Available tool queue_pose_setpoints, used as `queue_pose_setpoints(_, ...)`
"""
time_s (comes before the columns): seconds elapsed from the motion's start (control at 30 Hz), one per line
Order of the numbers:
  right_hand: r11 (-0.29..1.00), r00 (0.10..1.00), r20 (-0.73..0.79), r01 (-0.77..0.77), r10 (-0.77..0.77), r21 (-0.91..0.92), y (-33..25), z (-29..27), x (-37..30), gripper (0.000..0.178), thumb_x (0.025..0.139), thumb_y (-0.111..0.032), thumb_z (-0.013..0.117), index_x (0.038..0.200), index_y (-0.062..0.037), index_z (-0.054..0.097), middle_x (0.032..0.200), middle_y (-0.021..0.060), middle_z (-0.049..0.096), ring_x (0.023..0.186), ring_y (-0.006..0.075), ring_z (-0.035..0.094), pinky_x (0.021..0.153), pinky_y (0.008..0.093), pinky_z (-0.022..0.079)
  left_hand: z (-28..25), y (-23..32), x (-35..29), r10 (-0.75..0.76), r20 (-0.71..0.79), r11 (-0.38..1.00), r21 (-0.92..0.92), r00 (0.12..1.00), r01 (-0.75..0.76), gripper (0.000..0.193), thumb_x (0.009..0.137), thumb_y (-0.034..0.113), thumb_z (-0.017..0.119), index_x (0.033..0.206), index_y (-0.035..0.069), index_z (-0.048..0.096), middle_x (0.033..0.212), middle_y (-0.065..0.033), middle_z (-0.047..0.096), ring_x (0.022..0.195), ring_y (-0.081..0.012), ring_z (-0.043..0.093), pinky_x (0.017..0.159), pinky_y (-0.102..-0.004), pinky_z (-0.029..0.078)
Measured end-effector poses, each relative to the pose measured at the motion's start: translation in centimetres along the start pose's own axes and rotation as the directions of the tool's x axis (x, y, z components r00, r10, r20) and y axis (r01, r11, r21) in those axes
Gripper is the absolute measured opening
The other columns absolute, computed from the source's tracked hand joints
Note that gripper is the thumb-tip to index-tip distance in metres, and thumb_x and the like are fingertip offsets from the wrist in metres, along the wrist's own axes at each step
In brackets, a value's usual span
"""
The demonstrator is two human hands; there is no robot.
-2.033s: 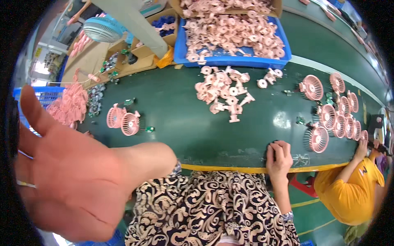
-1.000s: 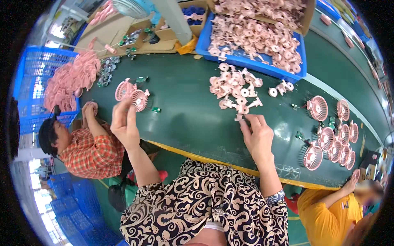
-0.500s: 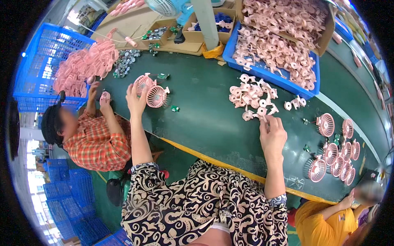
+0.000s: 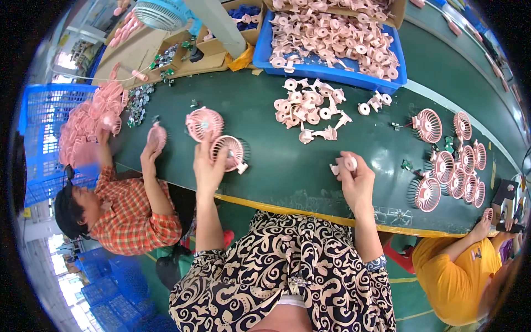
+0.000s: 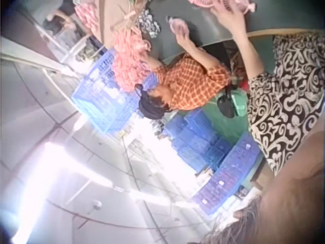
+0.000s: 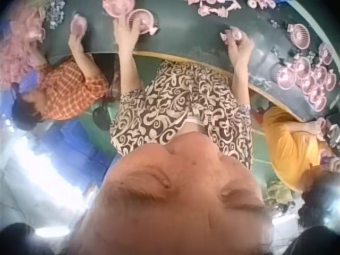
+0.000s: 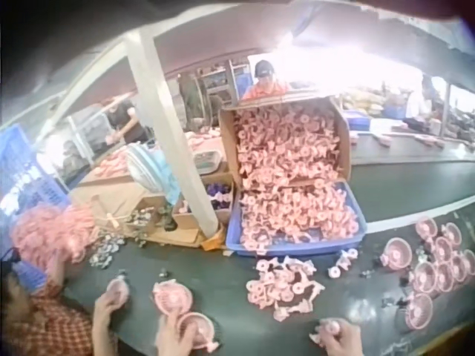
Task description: The person assembles portable fan components by attaching plastic brackets onto the fan frame grilles by hand and placing the assembled pieces onto the workbench.
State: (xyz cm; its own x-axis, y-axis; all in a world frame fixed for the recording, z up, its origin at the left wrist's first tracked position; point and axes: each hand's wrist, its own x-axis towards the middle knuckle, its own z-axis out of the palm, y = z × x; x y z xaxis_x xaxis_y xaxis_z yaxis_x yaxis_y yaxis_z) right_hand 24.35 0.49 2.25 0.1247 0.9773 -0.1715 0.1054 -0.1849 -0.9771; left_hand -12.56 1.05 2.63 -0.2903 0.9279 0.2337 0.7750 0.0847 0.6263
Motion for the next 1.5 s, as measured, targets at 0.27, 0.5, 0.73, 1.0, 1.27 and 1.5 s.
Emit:
queue_pose_setpoints(0.27,0.753,0.903,-0.18,0.2,-0.39,-0.627,1.4,-2.2,-0.6,0.044,0.091,-0.007,0.078,0.133,-0.0065,0.066,0.11,0.0089,0.067,0.078,0.0152,0.065,0.069,0.0304,0.055,2.1,6.5,-4.1,0.105,0.083,0.991,0.072,0.991,-0.111,0.096,0.084,0.035,0.084,0.155,-0.005,0.032,0.138,-0.0285,0.055,0.126,-0.0447,0.053,0.109,-0.0525,0.041)
queue_pose_setpoints(0.5,0.567,0.786,-0.093,0.352,-0.611,-0.745,2.6,-4.4,-0.3,0.032,0.091,-0.006,0.077,0.122,-0.0044,0.07,0.117,0.0144,0.064,0.083,0.0244,0.069,0.073,0.0346,0.057,5.2,9.7,-6.1,0.253,0.259,0.964,0.012,0.932,-0.265,0.108,0.072,0.038,0.093,0.156,0.003,0.036,0.152,-0.0241,0.045,0.138,-0.0439,0.044,0.116,-0.0537,0.037)
queue_pose_setpoints(0.73,0.736,0.877,-0.117,0.311,-0.466,-0.601,2.2,-5.1,-0.9,0.029,0.092,0.001,0.073,0.12,-0.0011,0.069,0.114,0.0147,0.064,0.076,0.0238,0.067,0.07,0.0342,0.056,3.8,11.9,-5.1,0.45,0.546,0.874,-0.108,0.707,-0.473,0.117,0.065,0.035,0.095,0.16,0.007,0.032,0.159,-0.0191,0.039,0.149,-0.0411,0.035,0.123,-0.0541,0.028)
queue_pose_setpoints(1.0,0.728,0.918,-0.106,0.228,-0.382,-0.647,0.7,-5.1,-0.9,0.029,0.087,-0.004,0.078,0.115,-0.0022,0.068,0.1,0.0135,0.062,0.071,0.0259,0.065,0.066,0.0379,0.055,1.7,9.6,-5.0,0.298,0.471,0.858,0.251,0.831,-0.449,0.066,0.075,0.018,0.082,0.135,0.002,0.059,0.108,-0.0134,0.069,0.12,-0.0349,0.057,0.109,-0.0501,0.039)
queue_pose_setpoints(1.27,0.708,0.929,-0.087,0.21,-0.359,-0.674,0.8,-5.4,-0.9,0.031,0.087,-0.005,0.078,0.117,-0.0024,0.07,0.096,0.0129,0.061,0.072,0.0232,0.063,0.067,0.0374,0.053,1.9,9.2,-5.2,0.204,0.383,0.953,0.131,0.901,-0.272,0.02,0.086,0.019,0.078,0.101,0.005,0.077,0.073,-0.0074,0.069,0.083,-0.0309,0.065,0.084,-0.046,0.049)
queue_pose_setpoints(1.5,0.759,0.95,0.084,0.29,-0.299,-0.583,-2.6,-2.3,-2.4,0.032,0.084,-0.011,0.082,0.114,-0.004,0.073,0.091,0.0119,0.065,0.057,0.0199,0.059,0.056,0.0338,0.05,2.0,9.3,-5.0,0.031,0.615,0.998,-0.06,0.788,0.008,0.019,0.095,0.016,0.073,0.105,0.001,0.078,0.08,-0.0115,0.075,0.066,-0.0194,0.069,0.064,-0.0356,0.053)
